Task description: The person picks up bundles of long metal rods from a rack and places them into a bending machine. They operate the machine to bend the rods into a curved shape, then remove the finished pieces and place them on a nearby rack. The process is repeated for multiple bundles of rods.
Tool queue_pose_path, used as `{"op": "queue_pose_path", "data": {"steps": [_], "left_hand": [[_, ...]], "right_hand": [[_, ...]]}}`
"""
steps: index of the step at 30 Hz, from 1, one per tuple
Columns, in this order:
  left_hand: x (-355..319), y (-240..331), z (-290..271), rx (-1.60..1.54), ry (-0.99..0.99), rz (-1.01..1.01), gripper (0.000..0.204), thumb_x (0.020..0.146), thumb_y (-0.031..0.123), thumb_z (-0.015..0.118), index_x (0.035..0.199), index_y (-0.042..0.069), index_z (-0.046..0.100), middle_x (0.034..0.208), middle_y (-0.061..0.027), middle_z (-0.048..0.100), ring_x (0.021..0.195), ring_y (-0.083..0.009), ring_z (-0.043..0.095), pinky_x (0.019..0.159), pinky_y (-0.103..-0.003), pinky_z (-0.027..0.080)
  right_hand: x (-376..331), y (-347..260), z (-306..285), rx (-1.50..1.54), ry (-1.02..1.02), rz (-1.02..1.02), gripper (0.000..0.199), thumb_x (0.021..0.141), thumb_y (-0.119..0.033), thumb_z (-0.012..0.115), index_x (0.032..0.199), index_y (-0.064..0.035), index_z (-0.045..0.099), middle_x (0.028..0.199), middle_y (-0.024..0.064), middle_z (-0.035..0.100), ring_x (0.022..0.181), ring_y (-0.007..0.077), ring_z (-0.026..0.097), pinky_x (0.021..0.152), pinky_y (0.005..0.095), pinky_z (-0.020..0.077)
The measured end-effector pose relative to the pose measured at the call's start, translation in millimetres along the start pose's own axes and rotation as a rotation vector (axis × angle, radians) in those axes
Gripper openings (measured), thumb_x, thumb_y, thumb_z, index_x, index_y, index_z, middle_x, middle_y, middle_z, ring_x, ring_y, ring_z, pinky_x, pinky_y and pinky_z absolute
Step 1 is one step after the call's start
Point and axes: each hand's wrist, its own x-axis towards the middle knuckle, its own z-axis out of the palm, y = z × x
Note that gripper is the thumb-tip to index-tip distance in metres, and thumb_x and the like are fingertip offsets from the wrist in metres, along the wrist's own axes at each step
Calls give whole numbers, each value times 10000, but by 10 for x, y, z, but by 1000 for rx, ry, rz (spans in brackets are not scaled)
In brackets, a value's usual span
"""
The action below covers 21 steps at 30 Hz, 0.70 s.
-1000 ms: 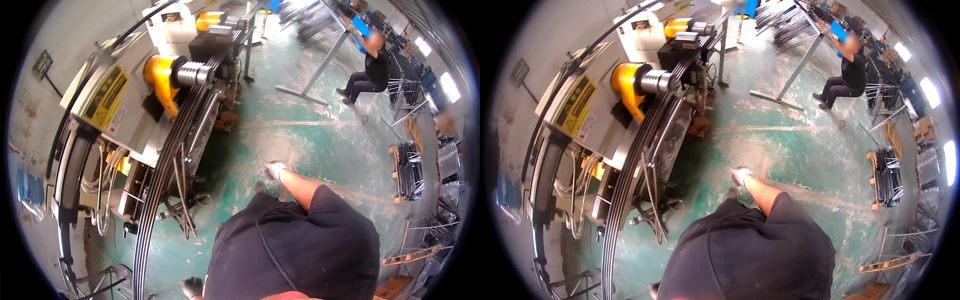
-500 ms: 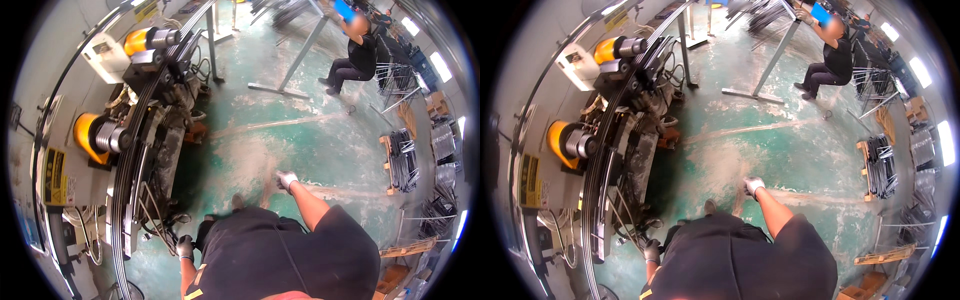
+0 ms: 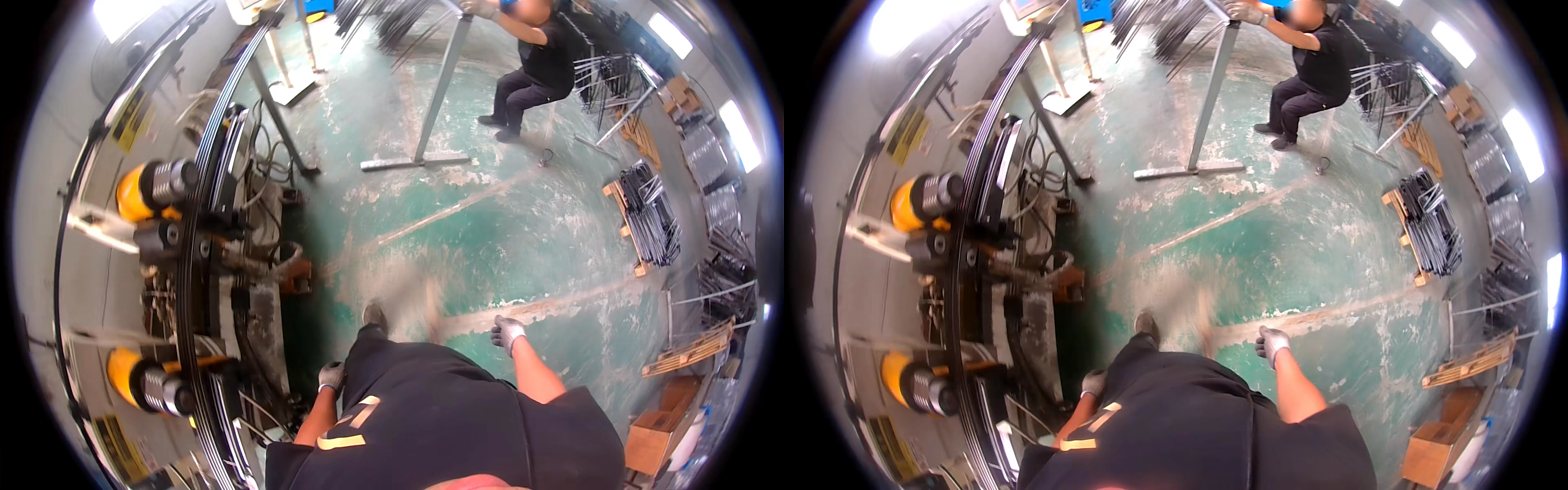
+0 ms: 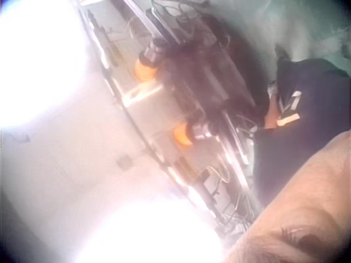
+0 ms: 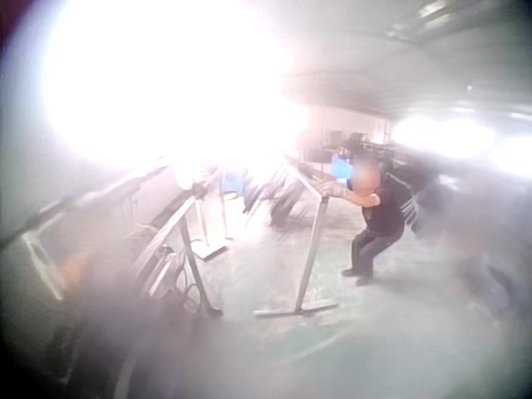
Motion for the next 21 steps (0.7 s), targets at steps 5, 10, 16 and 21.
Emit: {"op": "queue_pose_path", "data": {"steps": [5,10,16,21], "left_hand": [[631,1230,46,516,-9,188,334,793,255,590,1015,21,676,954,-142,695,915,-266,660,830,-335,494],[1017,2478,135,408,29,198,265,801,203,584,963,17,680,888,-124,697,808,-216,662,743,-313,507],[1832,2965,727,457,19,331,252,811,224,576,939,40,690,824,-112,687,728,-207,646,677,-330,501],[707,3597,2372,627,-224,194,390,834,389,594,1086,103,675,1013,-136,690,946,-272,658,839,-340,495]], "right_hand": [[206,-75,-323,180,63,-45,236,900,-272,563,990,-63,500,655,48,469,477,156,459,407,283,383],[474,133,-567,282,219,-55,307,894,-294,577,1082,-59,512,711,77,529,534,192,530,436,309,420],[1219,429,-931,383,279,87,266,889,-295,592,979,-50,543,709,93,554,508,191,520,433,330,424],[1582,-20,-1418,468,316,229,226,901,-261,560,995,-59,520,675,78,525,477,169,476,425,314,390]]}}
